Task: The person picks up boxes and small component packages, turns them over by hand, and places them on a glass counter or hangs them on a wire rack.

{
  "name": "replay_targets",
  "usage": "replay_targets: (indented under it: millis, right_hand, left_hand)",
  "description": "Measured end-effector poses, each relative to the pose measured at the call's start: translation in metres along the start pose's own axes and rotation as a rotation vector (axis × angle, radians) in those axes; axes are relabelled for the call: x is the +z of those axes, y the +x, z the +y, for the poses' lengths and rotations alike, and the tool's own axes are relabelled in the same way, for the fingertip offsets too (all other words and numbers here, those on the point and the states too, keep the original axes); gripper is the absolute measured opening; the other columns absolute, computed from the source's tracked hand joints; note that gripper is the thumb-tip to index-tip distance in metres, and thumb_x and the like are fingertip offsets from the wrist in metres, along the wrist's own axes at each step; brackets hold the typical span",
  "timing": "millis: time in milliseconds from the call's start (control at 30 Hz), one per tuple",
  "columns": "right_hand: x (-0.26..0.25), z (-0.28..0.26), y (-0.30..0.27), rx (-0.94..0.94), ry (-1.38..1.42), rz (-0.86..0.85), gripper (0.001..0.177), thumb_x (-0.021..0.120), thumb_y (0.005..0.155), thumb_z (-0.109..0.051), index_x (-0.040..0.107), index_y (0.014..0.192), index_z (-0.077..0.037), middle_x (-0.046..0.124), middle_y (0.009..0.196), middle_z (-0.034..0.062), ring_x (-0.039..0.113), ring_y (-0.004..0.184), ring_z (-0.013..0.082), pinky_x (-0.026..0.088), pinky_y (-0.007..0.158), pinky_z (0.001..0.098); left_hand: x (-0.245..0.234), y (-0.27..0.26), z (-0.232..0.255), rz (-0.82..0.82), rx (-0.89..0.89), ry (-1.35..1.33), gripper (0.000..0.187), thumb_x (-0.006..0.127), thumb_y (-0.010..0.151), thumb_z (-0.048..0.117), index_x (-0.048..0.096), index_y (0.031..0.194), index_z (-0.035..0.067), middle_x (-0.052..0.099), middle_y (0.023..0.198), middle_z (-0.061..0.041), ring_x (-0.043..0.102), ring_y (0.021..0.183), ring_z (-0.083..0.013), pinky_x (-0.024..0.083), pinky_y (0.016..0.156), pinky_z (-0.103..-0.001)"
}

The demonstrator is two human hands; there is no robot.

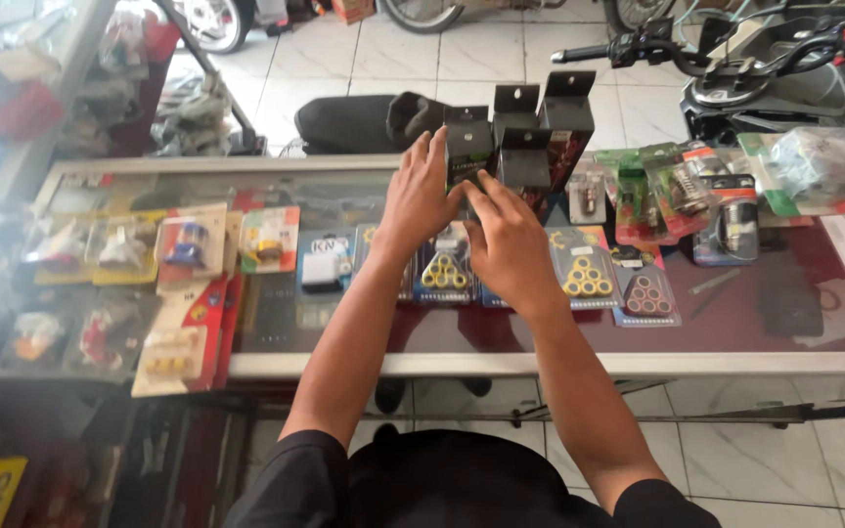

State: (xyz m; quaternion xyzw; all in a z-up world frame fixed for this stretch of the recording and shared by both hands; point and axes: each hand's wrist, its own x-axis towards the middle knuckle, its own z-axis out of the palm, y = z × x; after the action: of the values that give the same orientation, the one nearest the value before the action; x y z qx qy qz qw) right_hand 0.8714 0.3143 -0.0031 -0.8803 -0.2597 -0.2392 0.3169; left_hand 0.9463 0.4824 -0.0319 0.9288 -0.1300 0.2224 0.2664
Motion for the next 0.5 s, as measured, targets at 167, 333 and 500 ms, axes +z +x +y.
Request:
replay_targets:
  millis: [167,333,500]
  right_hand:
    - [0.014,0.002,0.012,0.043,0.007,0.001,0.047,0.067,0.092,-0.008,0.060,0.138,-0.001,0.057,0.144,0.0210,0.057,0.129,0.0398,0.046,0.108,0.0461]
    - [0.016,0.002,0.016,0.089,0.004,0.003,0.047,0.068,0.092,-0.009,0.060,0.138,-0.001,0.057,0.144,0.0202,0.058,0.128,0.0386,0.048,0.105,0.0453]
    - [0.017,0.000,0.015,0.118,-0.003,-0.009,0.047,0.069,0.092,-0.011,0.060,0.138,-0.002,0.057,0.144,0.0201,0.058,0.128,0.0388,0.049,0.104,0.0453]
  left_hand:
    - [0.026,0.030,-0.025,-0.064,-0.033,-0.203,0.101,0.079,0.079,0.018,0.019,0.158,0.003,0.038,0.150,-0.035,0.041,0.134,-0.0539,0.037,0.112,-0.053]
    - [0.025,0.035,-0.022,-0.070,-0.022,-0.312,0.088,0.076,0.078,0.008,0.030,0.153,0.008,0.048,0.141,-0.028,0.050,0.130,-0.0502,0.045,0.105,-0.051]
    - [0.005,0.026,-0.010,-0.040,-0.045,-0.354,0.072,0.071,0.078,-0.003,0.041,0.143,0.009,0.055,0.132,-0.024,0.058,0.121,-0.0486,0.052,0.096,-0.049]
